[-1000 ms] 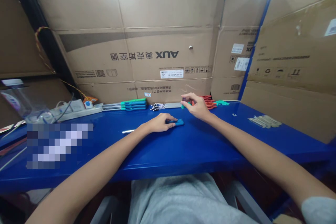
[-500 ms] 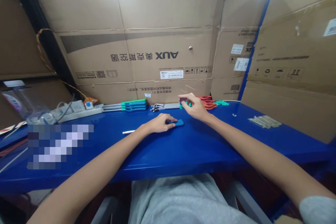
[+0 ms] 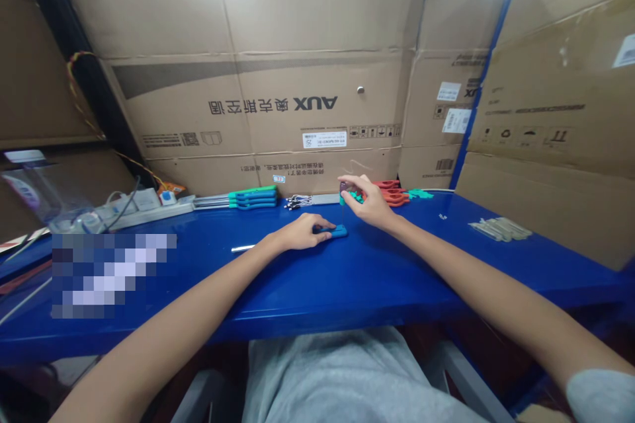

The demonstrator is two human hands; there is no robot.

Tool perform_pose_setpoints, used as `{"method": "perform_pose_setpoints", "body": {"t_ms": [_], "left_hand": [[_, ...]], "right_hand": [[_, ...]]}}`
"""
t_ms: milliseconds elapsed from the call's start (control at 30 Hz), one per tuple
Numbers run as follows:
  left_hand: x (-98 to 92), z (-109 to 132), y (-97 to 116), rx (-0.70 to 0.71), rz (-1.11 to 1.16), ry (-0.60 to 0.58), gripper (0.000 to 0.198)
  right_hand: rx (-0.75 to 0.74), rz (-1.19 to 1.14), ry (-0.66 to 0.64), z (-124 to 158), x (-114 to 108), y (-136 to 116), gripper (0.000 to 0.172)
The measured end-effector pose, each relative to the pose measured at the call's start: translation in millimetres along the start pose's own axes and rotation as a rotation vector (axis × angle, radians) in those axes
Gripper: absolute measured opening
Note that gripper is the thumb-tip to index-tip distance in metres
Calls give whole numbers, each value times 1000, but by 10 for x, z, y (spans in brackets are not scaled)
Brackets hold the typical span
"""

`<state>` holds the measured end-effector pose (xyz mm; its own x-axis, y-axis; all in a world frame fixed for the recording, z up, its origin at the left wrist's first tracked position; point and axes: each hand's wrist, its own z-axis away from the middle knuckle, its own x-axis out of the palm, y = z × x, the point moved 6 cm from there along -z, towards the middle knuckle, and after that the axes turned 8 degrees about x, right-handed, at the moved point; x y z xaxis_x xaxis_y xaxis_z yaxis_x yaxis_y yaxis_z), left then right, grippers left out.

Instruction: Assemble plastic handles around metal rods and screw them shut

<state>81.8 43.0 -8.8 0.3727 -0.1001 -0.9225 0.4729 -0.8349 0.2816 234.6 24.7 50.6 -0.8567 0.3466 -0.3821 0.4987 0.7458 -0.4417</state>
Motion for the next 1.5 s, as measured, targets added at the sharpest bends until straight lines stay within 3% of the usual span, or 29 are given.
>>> {"method": "perform_pose_setpoints", "body": {"t_ms": [100, 333, 600, 833, 1333, 1500], "left_hand": [[-2, 0, -2, -10, -3, 1, 37], [-10, 6, 13, -6, 0, 0, 37], [-23, 13, 18, -7, -4, 8, 36], [-25, 18, 31, -9, -16, -1, 38], [-29, 18, 35, 1, -10, 12, 36], [-25, 17, 24, 0, -2, 15, 36]], "right_hand": [[9, -16, 7, 1, 6, 6, 33], [-6, 14, 34, -5, -9, 2, 18], [37, -33, -13, 1, 7, 18, 25], [-1, -4, 40, 3, -20, 9, 24], [64, -15, 73, 5, -7, 34, 20], [81, -68, 27, 14, 3, 35, 23]]}}
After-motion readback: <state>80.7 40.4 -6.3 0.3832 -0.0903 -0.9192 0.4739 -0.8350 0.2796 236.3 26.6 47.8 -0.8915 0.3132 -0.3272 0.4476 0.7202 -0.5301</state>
